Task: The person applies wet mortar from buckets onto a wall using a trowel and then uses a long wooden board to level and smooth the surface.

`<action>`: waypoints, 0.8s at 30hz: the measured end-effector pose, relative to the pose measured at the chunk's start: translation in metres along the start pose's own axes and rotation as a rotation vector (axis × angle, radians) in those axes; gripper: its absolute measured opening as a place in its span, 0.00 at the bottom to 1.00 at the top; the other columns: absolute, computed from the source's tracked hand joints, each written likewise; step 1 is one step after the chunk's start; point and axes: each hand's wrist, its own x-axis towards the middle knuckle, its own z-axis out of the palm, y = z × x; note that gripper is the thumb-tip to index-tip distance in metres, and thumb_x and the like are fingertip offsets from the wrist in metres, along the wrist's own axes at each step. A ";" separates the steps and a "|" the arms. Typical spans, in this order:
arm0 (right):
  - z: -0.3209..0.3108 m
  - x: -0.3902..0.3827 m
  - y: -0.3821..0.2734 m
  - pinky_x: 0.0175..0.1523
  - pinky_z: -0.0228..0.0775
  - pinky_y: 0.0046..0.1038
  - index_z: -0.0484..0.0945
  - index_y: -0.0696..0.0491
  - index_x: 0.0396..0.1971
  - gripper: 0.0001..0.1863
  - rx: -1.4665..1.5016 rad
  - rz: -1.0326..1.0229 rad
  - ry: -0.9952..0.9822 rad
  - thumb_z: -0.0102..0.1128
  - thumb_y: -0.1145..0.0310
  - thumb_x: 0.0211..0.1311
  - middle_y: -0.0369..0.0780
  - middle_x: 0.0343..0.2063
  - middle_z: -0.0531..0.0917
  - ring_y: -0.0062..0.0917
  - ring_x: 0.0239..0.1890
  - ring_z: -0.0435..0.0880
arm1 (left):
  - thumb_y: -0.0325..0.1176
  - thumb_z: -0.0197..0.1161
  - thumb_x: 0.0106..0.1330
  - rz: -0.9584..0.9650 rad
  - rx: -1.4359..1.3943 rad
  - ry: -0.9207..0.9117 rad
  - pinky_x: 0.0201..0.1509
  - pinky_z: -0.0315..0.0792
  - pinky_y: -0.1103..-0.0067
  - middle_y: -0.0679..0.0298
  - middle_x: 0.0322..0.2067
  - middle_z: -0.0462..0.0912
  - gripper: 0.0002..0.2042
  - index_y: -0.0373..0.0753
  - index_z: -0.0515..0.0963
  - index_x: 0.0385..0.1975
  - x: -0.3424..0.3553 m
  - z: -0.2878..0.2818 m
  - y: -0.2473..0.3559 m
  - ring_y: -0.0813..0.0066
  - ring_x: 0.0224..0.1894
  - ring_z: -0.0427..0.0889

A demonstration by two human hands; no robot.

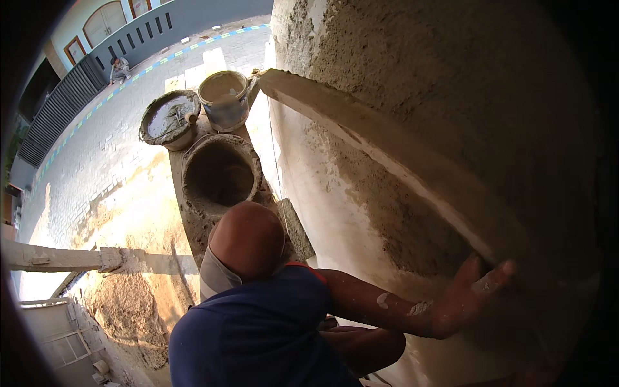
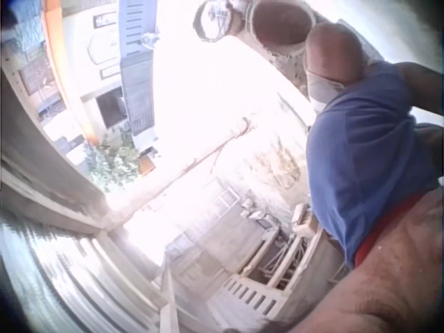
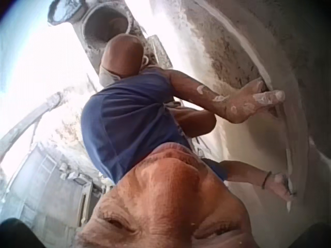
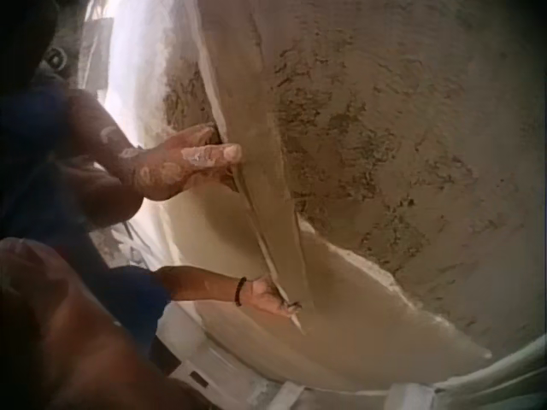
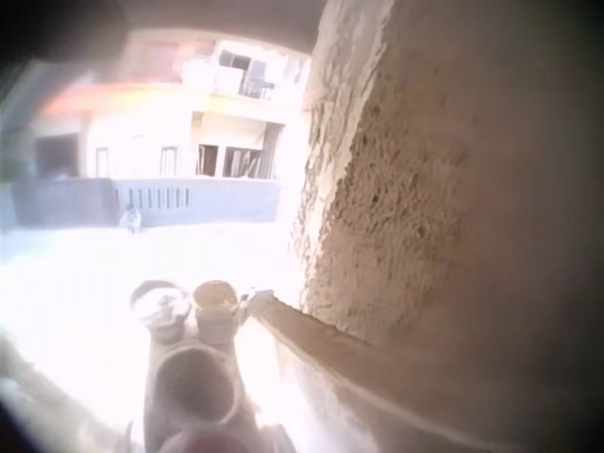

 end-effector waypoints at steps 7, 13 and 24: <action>-0.144 -0.136 0.102 0.42 0.72 0.30 0.70 0.53 0.48 0.22 0.144 0.439 0.152 0.55 0.57 0.57 0.41 0.44 0.76 0.28 0.41 0.77 | 0.38 0.55 0.64 -0.787 0.159 0.578 0.49 0.69 0.74 0.56 0.47 0.69 0.22 0.33 0.61 0.52 -0.019 -0.028 -0.038 0.70 0.48 0.69; -0.098 -0.265 0.113 0.40 0.72 0.33 0.70 0.54 0.43 0.19 0.203 1.082 0.079 0.53 0.57 0.59 0.40 0.36 0.80 0.29 0.36 0.80 | 0.32 0.59 0.61 -0.622 0.211 0.828 0.38 0.77 0.74 0.58 0.41 0.74 0.18 0.35 0.63 0.47 -0.112 -0.158 -0.099 0.69 0.38 0.77; -0.127 -0.276 0.105 0.62 0.40 0.57 0.66 0.52 0.51 0.33 -1.426 0.025 -1.536 0.66 0.56 0.43 0.47 0.53 0.63 0.49 0.58 0.56 | 0.36 0.61 0.58 -0.878 0.285 1.042 0.30 0.80 0.68 0.53 0.34 0.77 0.17 0.32 0.67 0.41 -0.210 -0.343 -0.120 0.61 0.32 0.81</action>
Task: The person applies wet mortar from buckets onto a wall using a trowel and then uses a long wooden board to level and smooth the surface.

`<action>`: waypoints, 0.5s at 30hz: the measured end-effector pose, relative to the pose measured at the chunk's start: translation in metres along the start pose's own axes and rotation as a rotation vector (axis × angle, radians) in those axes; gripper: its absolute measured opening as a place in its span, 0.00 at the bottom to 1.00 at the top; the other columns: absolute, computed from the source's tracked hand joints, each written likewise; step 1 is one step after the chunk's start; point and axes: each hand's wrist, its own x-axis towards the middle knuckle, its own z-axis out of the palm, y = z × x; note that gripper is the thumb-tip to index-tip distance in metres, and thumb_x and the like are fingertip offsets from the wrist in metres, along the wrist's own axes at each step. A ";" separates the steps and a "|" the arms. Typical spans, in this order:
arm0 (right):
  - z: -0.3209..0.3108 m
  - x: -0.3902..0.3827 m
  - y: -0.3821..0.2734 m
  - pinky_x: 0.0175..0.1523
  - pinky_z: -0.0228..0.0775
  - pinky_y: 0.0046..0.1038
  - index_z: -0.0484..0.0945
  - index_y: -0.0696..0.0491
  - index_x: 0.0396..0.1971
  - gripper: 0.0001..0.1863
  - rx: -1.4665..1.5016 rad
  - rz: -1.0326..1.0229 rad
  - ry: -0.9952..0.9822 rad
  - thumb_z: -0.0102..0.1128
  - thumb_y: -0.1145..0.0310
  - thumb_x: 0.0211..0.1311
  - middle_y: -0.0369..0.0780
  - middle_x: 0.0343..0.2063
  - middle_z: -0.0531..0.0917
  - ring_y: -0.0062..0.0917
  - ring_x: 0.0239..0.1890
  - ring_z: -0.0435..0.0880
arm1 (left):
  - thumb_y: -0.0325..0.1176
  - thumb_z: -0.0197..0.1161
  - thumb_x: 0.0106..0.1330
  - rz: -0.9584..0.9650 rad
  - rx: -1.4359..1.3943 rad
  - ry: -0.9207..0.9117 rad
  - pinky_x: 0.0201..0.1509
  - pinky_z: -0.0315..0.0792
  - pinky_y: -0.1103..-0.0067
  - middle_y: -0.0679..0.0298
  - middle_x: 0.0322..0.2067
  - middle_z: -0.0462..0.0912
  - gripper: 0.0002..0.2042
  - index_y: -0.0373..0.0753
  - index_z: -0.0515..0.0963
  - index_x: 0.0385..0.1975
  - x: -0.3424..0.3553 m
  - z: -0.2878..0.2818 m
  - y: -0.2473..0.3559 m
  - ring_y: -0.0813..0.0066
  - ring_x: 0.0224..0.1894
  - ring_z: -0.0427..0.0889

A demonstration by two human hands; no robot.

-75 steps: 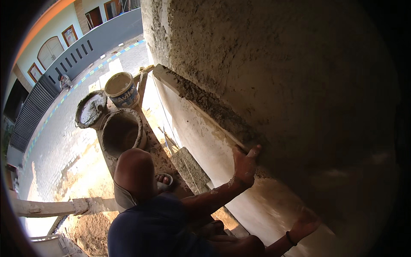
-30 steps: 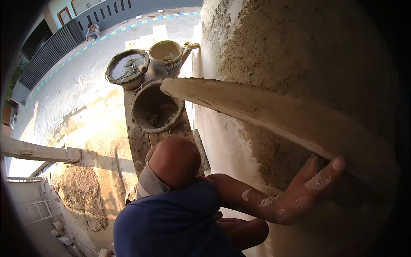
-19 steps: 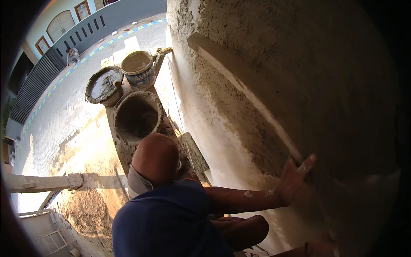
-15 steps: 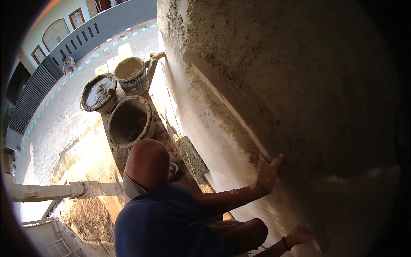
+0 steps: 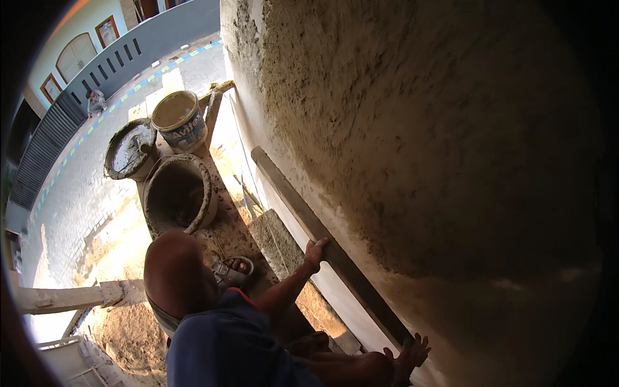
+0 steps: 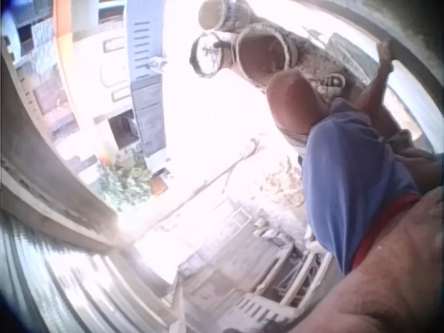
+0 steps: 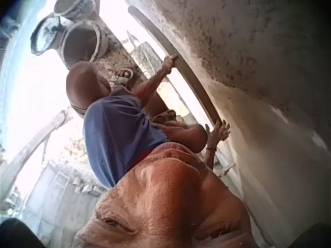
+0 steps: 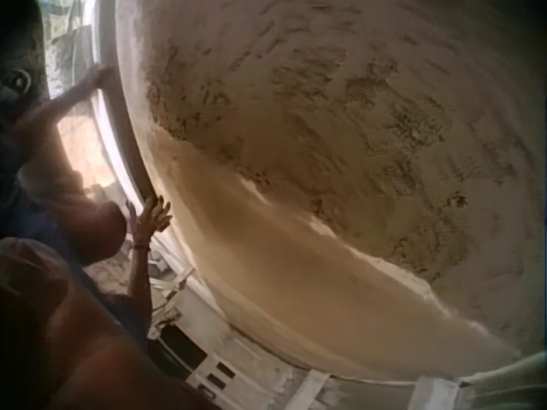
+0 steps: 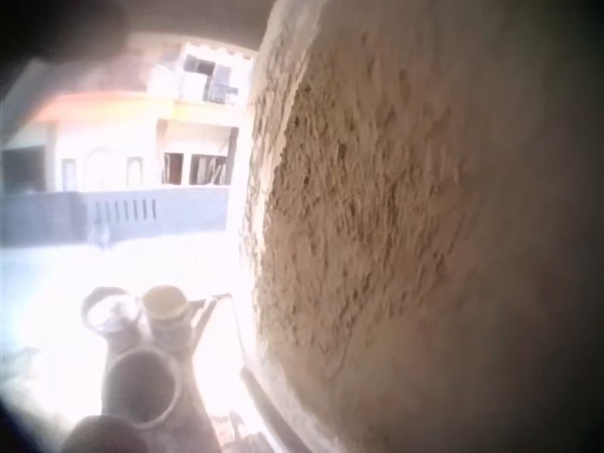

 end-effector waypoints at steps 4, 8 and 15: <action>0.076 0.000 0.035 0.57 0.51 0.51 0.65 0.51 0.49 0.33 -0.216 -0.157 0.030 0.66 0.61 0.39 0.49 0.49 0.65 0.46 0.56 0.60 | 0.38 0.60 0.59 -0.110 -0.016 -0.099 0.34 0.79 0.66 0.53 0.35 0.78 0.19 0.30 0.69 0.43 0.039 -0.004 -0.017 0.59 0.35 0.80; 0.111 0.041 0.045 0.48 0.55 0.42 0.64 0.53 0.45 0.31 -0.111 -0.119 0.178 0.64 0.77 0.34 0.46 0.44 0.67 0.41 0.52 0.63 | 0.45 0.58 0.60 -0.158 0.005 -0.145 0.39 0.78 0.64 0.49 0.39 0.76 0.27 0.28 0.64 0.49 0.071 -0.003 -0.021 0.56 0.39 0.79; 0.177 0.100 0.031 0.48 0.55 0.45 0.66 0.53 0.45 0.30 -0.121 -0.064 0.317 0.62 0.77 0.35 0.48 0.42 0.68 0.42 0.49 0.64 | 0.58 0.54 0.59 -0.079 0.261 0.296 0.44 0.71 0.67 0.47 0.41 0.73 0.35 0.26 0.63 0.47 0.158 0.000 -0.037 0.59 0.42 0.74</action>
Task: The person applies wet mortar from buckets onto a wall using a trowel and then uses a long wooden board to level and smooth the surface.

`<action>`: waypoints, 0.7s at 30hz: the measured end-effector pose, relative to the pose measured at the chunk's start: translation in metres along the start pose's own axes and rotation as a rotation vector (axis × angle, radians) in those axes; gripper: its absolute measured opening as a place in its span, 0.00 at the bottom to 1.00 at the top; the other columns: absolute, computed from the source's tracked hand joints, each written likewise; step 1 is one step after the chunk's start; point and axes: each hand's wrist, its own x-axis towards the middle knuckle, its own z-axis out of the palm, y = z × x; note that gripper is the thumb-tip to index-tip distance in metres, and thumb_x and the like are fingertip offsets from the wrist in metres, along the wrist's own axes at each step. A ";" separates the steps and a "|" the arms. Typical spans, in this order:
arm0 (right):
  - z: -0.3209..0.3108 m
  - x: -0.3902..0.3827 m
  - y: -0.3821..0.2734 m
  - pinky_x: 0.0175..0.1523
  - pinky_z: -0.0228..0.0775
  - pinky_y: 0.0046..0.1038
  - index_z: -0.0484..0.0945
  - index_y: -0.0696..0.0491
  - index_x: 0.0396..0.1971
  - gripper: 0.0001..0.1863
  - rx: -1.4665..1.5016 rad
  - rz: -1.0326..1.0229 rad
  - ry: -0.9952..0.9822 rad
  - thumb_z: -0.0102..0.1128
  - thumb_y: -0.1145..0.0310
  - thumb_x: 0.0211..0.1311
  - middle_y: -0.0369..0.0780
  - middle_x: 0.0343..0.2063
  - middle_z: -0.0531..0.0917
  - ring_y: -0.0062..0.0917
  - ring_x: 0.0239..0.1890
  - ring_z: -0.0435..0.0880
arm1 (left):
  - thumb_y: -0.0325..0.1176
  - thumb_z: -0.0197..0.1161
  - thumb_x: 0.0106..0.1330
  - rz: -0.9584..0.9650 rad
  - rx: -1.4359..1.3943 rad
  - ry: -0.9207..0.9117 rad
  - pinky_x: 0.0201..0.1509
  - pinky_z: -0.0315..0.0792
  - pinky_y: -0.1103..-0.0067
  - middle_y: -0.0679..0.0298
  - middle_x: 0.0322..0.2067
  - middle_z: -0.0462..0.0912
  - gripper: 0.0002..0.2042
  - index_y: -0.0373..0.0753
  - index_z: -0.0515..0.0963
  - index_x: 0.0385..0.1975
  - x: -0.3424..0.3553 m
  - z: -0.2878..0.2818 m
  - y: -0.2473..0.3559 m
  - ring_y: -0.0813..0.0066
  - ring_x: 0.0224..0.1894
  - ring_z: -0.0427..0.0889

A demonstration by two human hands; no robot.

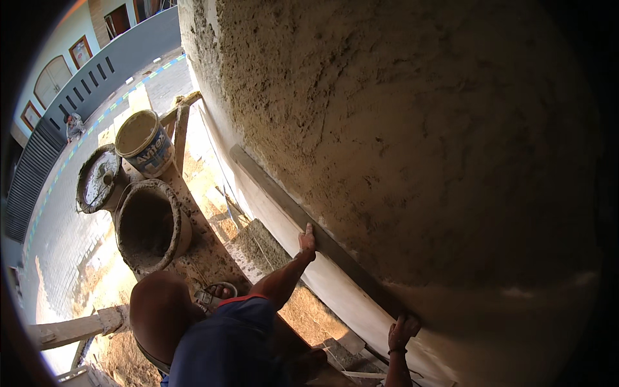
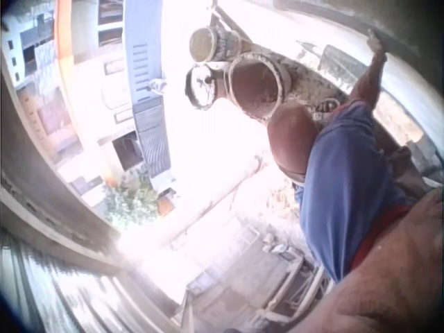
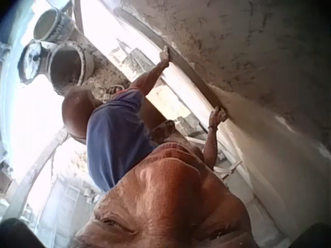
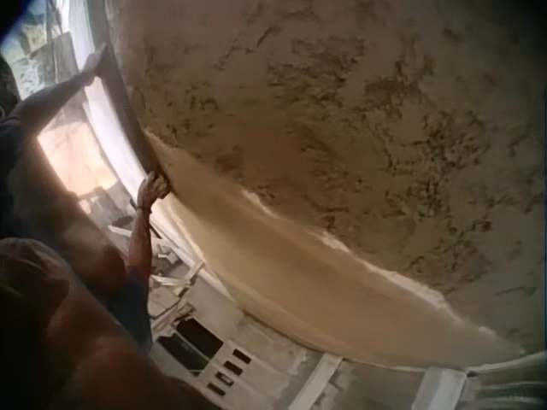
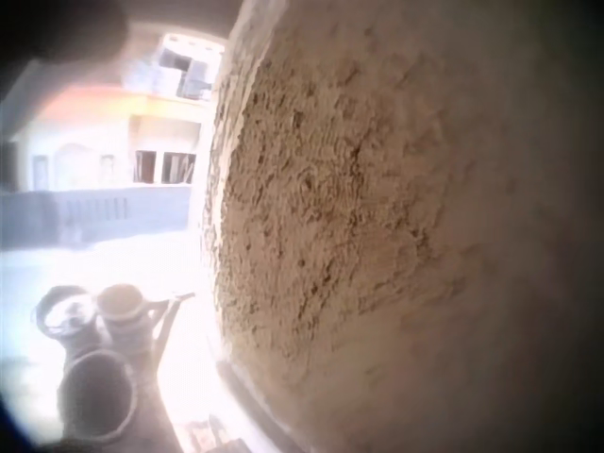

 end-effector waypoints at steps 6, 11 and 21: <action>0.041 -0.002 -0.019 0.50 0.54 0.47 0.65 0.55 0.49 0.30 0.191 0.102 0.011 0.57 0.82 0.39 0.50 0.42 0.69 0.45 0.46 0.66 | 0.58 0.54 0.59 0.183 0.094 0.057 0.44 0.68 0.69 0.49 0.37 0.72 0.33 0.24 0.65 0.42 -0.008 0.013 0.038 0.63 0.39 0.72; 0.032 0.014 -0.053 0.54 0.51 0.48 0.62 0.59 0.54 0.34 0.252 0.112 0.060 0.54 0.81 0.38 0.53 0.46 0.67 0.47 0.50 0.64 | 0.53 0.58 0.58 0.293 0.259 0.165 0.40 0.68 0.68 0.50 0.31 0.72 0.28 0.27 0.65 0.34 -0.030 0.008 0.107 0.64 0.34 0.72; 0.027 0.022 -0.039 0.54 0.54 0.45 0.67 0.55 0.47 0.29 0.232 0.060 0.028 0.59 0.79 0.38 0.48 0.43 0.70 0.43 0.48 0.66 | 0.49 0.59 0.60 0.299 0.036 0.004 0.43 0.71 0.72 0.49 0.38 0.72 0.28 0.25 0.63 0.41 -0.027 0.013 0.089 0.62 0.40 0.74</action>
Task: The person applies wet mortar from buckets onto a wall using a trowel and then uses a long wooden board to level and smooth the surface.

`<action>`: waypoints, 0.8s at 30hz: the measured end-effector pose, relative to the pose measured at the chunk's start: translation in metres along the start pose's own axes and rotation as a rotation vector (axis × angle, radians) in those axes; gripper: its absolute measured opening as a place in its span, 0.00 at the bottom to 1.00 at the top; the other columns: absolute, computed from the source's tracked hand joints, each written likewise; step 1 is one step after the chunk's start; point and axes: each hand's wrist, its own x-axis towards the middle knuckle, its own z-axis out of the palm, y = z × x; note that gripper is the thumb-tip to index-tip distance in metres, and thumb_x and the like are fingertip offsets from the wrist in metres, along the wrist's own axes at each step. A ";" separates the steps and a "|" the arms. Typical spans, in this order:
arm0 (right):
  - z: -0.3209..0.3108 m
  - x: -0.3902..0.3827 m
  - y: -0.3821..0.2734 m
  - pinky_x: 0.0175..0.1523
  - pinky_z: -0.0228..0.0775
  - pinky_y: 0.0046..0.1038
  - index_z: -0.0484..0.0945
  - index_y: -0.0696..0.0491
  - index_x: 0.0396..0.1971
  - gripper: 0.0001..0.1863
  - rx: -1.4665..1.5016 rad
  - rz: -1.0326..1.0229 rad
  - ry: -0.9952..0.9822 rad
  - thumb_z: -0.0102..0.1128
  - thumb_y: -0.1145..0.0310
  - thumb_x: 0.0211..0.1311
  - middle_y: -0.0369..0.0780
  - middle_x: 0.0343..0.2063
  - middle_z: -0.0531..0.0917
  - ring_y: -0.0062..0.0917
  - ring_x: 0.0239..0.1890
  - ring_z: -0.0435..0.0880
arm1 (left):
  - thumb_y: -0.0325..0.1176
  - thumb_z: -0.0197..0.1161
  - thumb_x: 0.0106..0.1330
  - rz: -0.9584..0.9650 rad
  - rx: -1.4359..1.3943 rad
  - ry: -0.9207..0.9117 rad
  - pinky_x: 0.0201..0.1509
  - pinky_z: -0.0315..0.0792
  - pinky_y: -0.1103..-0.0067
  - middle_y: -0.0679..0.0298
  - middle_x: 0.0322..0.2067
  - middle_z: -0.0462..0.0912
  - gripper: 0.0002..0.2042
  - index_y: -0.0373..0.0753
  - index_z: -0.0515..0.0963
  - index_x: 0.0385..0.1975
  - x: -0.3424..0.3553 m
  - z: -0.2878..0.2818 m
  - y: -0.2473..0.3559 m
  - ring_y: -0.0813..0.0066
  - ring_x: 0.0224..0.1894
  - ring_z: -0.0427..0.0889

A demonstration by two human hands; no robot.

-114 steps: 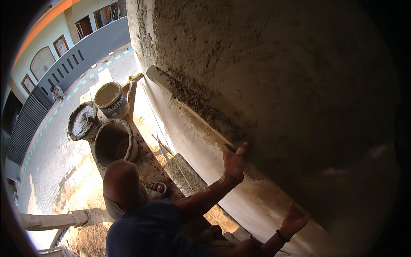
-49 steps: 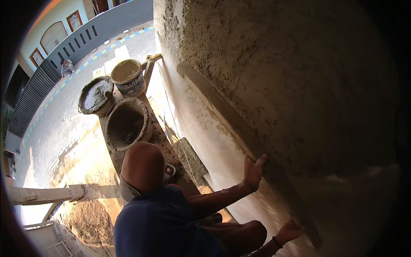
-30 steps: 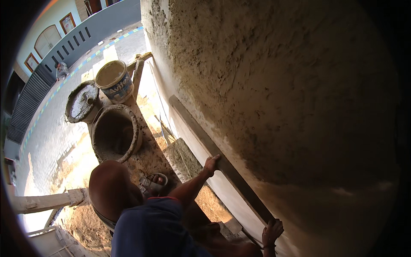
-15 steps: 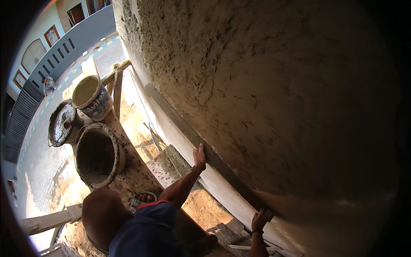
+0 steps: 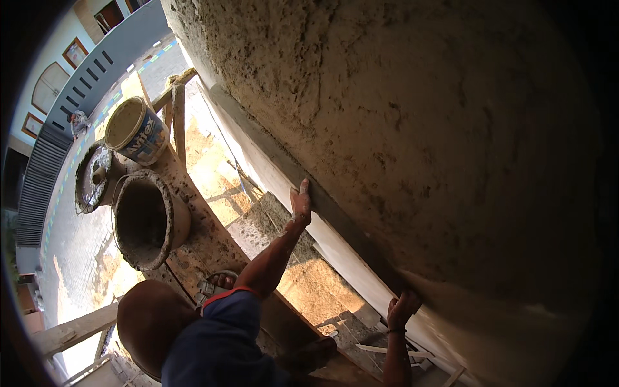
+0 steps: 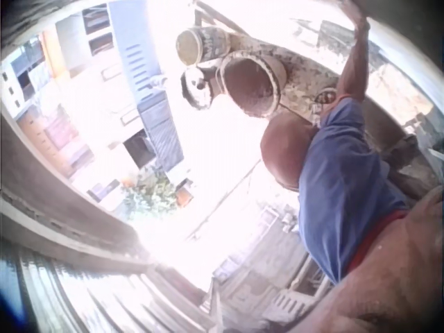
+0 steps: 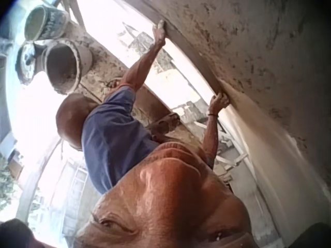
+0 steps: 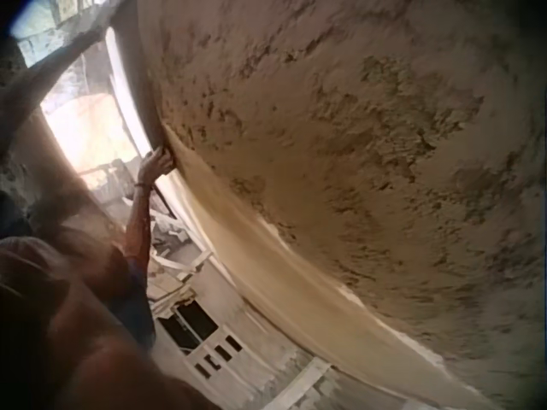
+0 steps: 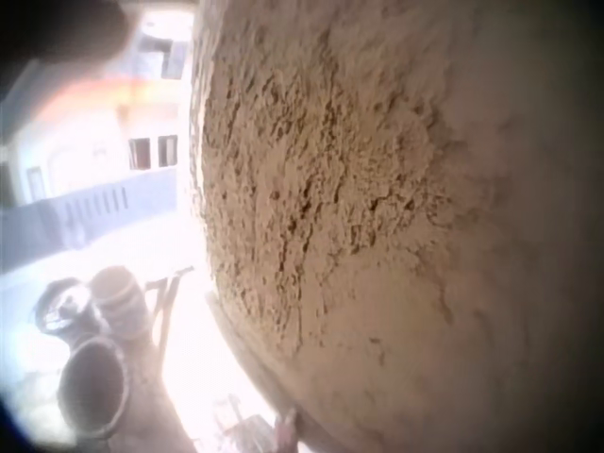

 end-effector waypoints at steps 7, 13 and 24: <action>0.016 -0.045 0.041 0.57 0.53 0.45 0.65 0.57 0.50 0.27 0.041 0.237 0.119 0.63 0.67 0.49 0.48 0.48 0.68 0.43 0.51 0.65 | 0.53 0.56 0.60 -0.043 -0.098 -0.082 0.56 0.64 0.72 0.42 0.52 0.66 0.39 0.20 0.56 0.55 -0.015 -0.003 -0.039 0.59 0.53 0.68; 0.027 -0.068 0.076 0.51 0.68 0.48 0.53 0.45 0.62 0.40 1.971 1.781 0.183 0.58 0.46 0.53 0.46 0.55 0.67 0.46 0.50 0.72 | 0.55 0.56 0.60 -0.048 0.141 0.052 0.51 0.65 0.72 0.43 0.45 0.71 0.37 0.19 0.61 0.49 -0.029 0.004 -0.029 0.60 0.47 0.71; 0.052 -0.041 0.034 0.47 0.74 0.34 0.67 0.47 0.53 0.22 2.051 1.184 0.321 0.54 0.58 0.59 0.37 0.48 0.75 0.30 0.47 0.75 | 0.56 0.45 0.65 0.003 -0.017 0.242 0.47 0.67 0.67 0.44 0.46 0.71 0.32 0.25 0.62 0.48 0.074 -0.019 -0.001 0.56 0.47 0.72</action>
